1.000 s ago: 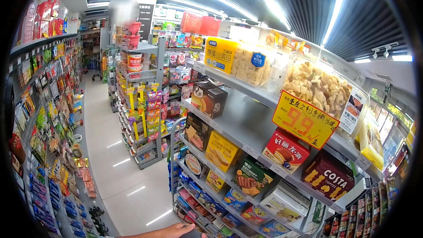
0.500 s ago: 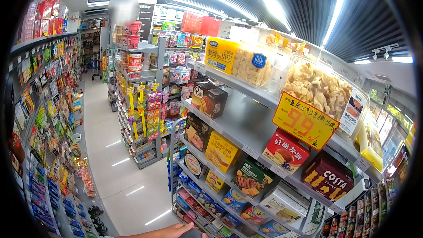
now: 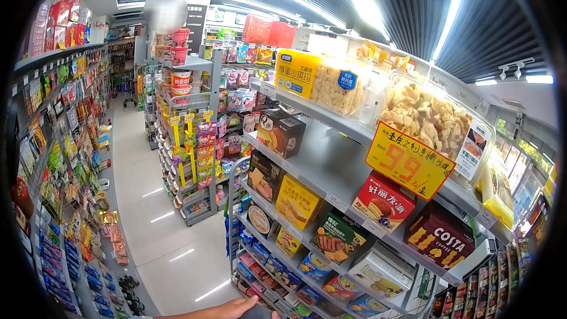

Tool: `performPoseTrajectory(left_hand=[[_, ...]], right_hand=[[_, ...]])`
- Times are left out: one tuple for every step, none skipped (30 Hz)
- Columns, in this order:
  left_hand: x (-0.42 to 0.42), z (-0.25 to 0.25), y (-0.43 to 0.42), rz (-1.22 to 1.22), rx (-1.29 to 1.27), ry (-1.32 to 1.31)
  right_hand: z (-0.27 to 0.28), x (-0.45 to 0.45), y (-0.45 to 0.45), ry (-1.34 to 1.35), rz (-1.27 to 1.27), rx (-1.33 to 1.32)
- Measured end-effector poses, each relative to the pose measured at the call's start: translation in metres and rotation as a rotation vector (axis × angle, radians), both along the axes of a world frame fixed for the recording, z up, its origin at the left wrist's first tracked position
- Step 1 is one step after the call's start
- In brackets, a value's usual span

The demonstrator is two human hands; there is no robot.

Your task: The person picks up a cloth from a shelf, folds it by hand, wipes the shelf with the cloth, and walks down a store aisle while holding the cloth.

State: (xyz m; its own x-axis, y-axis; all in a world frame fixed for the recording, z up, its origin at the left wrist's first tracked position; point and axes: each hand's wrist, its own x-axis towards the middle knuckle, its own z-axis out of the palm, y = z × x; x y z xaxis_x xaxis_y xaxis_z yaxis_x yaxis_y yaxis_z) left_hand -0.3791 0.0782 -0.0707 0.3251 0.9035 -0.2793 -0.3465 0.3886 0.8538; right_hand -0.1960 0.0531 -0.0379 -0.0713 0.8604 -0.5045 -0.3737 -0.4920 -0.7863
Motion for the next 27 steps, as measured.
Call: performPoseTrajectory(left_hand=[[0.001, -0.003, 0.001, 0.001, -0.002, -0.006], [0.001, -0.005, 0.002, 0.002, -0.003, -0.012], [0.001, -0.007, 0.001, 0.002, -0.003, -0.012], [0.001, -0.006, 0.001, 0.009, -0.016, -0.005], [0.001, -0.005, 0.000, 0.016, -0.029, 0.001], [0.001, -0.005, 0.000, 0.017, -0.029, 0.001], [0.001, -0.006, 0.000, 0.023, -0.023, 0.009], [0.001, -0.006, 0.000, 0.029, -0.018, 0.017], [0.001, -0.008, 0.000, 0.030, -0.018, 0.017], [0.001, -0.011, 0.001, 0.026, 0.021, 0.029], [0.000, -0.013, 0.002, 0.023, 0.060, 0.040], [0.000, -0.015, 0.002, 0.023, 0.059, 0.040], [0.000, -0.015, 0.002, 0.014, 0.057, 0.061], [-0.001, -0.016, 0.002, 0.006, 0.057, 0.083], [-0.001, -0.019, 0.003, 0.006, 0.056, 0.083], [0.000, -0.021, 0.003, 0.006, 0.047, 0.069], [0.000, -0.023, 0.003, 0.006, 0.039, 0.055], [0.000, -0.025, 0.003, 0.006, 0.038, 0.055], [-0.001, -0.019, 0.002, 0.010, 0.053, 0.056], [-0.001, -0.013, 0.001, 0.013, 0.068, 0.058], [0.000, -0.009, -0.001, 0.012, 0.067, 0.057], [0.000, -0.004, -0.002, 0.025, 0.018, 0.010], [0.001, -0.002, -0.003, 0.037, -0.031, -0.038], [0.001, -0.005, -0.003, 0.037, -0.032, -0.038], [0.001, -0.009, -0.002, 0.038, -0.033, -0.047], [0.002, -0.011, -0.002, 0.039, -0.033, -0.056], [0.001, -0.014, -0.003, 0.040, -0.034, -0.057]], right_hand=[[-0.001, 0.000, 0.000, 0.013, -0.010, 0.011], [0.000, -0.001, 0.000, 0.013, -0.010, 0.011], [0.002, -0.001, -0.001, 0.031, -0.008, 0.011], [0.003, -0.002, -0.001, 0.049, -0.005, 0.010], [0.002, -0.001, -0.001, 0.049, -0.005, 0.010], [0.001, -0.001, 0.000, 0.049, 0.003, 0.008], [0.001, 0.000, 0.000, 0.049, 0.011, 0.005], [0.001, -0.001, 0.000, 0.049, 0.012, 0.005], [0.003, -0.001, 0.000, 0.048, 0.016, 0.007], [0.005, -0.001, 0.000, 0.046, 0.020, 0.008], [0.007, -0.002, -0.001, 0.046, 0.020, 0.008], [0.008, -0.002, -0.001, 0.045, 0.022, 0.003], [0.009, -0.002, -0.001, 0.044, 0.023, -0.001], [0.007, -0.002, -0.001, 0.044, 0.024, -0.002], [0.004, -0.001, 0.000, 0.042, 0.023, 0.017], [0.002, -0.001, 0.000, 0.040, 0.022, 0.035], [0.000, -0.002, 0.000, 0.040, 0.022, 0.035], [0.000, -0.002, 0.000, 0.034, 0.021, 0.023], [0.001, -0.002, 0.001, 0.035, 0.019, 0.016], [0.002, -0.003, 0.001, 0.033, 0.020, 0.009], [0.002, -0.003, 0.000, 0.033, 0.020, 0.003], [0.002, -0.003, 0.000, 0.034, 0.016, -0.004], [0.003, -0.003, 0.000, 0.032, 0.014, -0.009], [0.003, -0.003, 0.000, 0.033, 0.014, -0.015], [0.004, -0.003, -0.001, 0.032, 0.014, -0.019], [0.004, -0.003, -0.002, 0.032, 0.013, -0.024], [0.005, -0.003, -0.003, 0.032, 0.012, -0.032]])
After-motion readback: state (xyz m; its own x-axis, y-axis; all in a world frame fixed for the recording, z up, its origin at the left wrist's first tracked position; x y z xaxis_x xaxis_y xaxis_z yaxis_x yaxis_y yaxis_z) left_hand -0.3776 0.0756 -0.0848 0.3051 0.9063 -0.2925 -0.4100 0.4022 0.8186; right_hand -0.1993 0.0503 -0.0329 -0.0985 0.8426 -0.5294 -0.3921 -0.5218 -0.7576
